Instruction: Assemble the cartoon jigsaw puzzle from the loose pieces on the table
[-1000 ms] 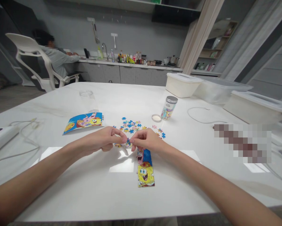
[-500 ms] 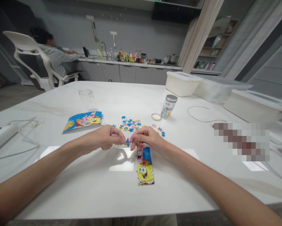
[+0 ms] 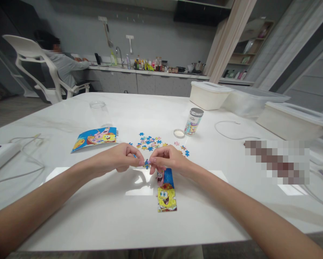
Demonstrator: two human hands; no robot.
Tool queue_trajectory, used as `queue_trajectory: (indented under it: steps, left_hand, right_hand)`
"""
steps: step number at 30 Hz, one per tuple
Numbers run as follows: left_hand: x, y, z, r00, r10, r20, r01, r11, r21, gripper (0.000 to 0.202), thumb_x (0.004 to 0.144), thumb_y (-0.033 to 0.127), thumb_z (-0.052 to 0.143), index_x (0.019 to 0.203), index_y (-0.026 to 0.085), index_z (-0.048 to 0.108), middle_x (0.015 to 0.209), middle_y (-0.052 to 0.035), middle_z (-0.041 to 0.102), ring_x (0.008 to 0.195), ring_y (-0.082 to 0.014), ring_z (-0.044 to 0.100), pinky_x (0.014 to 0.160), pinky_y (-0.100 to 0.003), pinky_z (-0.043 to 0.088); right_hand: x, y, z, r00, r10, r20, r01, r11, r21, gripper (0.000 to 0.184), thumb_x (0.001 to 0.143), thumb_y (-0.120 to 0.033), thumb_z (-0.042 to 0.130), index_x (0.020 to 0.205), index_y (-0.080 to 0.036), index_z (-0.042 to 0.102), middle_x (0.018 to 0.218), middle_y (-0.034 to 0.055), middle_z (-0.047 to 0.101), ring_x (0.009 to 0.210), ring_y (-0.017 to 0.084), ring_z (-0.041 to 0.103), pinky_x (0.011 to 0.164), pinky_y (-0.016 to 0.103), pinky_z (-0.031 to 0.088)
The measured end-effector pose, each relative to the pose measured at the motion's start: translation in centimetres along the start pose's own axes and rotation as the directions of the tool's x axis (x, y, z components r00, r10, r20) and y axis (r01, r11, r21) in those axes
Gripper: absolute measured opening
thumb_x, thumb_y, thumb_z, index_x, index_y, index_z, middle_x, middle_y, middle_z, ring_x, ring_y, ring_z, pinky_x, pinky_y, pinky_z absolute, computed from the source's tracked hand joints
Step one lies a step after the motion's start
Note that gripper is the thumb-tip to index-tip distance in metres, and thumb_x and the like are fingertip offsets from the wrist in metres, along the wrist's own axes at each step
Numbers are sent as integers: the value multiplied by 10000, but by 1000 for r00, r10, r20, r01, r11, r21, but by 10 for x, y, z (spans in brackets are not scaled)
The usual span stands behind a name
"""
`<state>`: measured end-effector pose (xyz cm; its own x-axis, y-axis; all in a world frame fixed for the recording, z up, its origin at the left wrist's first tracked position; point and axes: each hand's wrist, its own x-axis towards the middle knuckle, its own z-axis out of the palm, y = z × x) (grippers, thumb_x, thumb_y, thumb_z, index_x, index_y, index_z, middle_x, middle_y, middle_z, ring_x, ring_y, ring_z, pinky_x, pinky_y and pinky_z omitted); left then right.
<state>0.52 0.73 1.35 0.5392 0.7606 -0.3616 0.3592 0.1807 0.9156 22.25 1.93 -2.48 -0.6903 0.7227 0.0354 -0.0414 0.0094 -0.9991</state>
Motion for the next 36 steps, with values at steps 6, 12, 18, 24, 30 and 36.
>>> queue_trajectory:
  steps: [6, 12, 18, 24, 30, 36]
  left_hand:
    - [-2, 3, 1, 1000, 6, 8, -6, 1000, 2, 178, 725, 334, 716, 702, 171, 647, 467, 103, 238, 456, -67, 141, 464, -269, 94]
    - [-3, 3, 1, 999, 29, 18, -29, 1000, -8, 206, 703, 356, 751, 719, 172, 661, 460, 107, 246, 451, -63, 141, 461, -266, 86]
    - [-2, 1, 0, 999, 38, 12, -37, 999, -20, 310, 641, 418, 811, 745, 170, 656, 420, 116, 272, 433, -58, 157, 448, -257, 97]
    - [-5, 3, 2, 998, 54, 25, -53, 998, -30, 303, 648, 410, 810, 746, 173, 649, 401, 123, 274, 426, -55, 145, 443, -256, 96]
    - [-3, 2, 1, 997, 66, 38, -64, 997, -33, 272, 654, 385, 807, 753, 174, 668, 407, 121, 276, 432, -57, 157, 442, -251, 110]
    - [-2, 1, 1, 997, 66, 36, -65, 998, -23, 240, 643, 354, 813, 727, 168, 686, 403, 121, 259, 436, -58, 160, 441, -254, 113]
  right_hand:
    - [-1, -1, 0, 1000, 5, 11, -4, 1000, -15, 256, 798, -391, 723, 740, -147, 670, 630, 29, 709, 475, 76, 512, 465, 209, 372]
    - [-1, 0, -2, 1000, 1, 25, 0, 1000, -17, 258, 812, -399, 712, 754, -150, 674, 635, 24, 706, 476, 75, 512, 468, 210, 377]
    - [-1, 0, -3, 999, -16, 40, 17, 1000, -16, 250, 819, -387, 708, 766, -145, 674, 632, 26, 707, 470, 74, 506, 462, 208, 375]
    - [-2, -2, -2, 998, -22, 57, 23, 999, -22, 254, 818, -392, 707, 765, -147, 671, 635, 30, 711, 470, 73, 499, 458, 210, 368]
    - [-2, -3, 0, 998, -12, 53, 14, 999, -37, 264, 807, -406, 714, 753, -151, 668, 634, 26, 709, 461, 72, 495, 458, 214, 380]
    - [-3, -3, 0, 999, 0, 53, 2, 1000, -28, 255, 799, -394, 724, 754, -148, 674, 608, 19, 698, 456, 75, 540, 451, 202, 408]
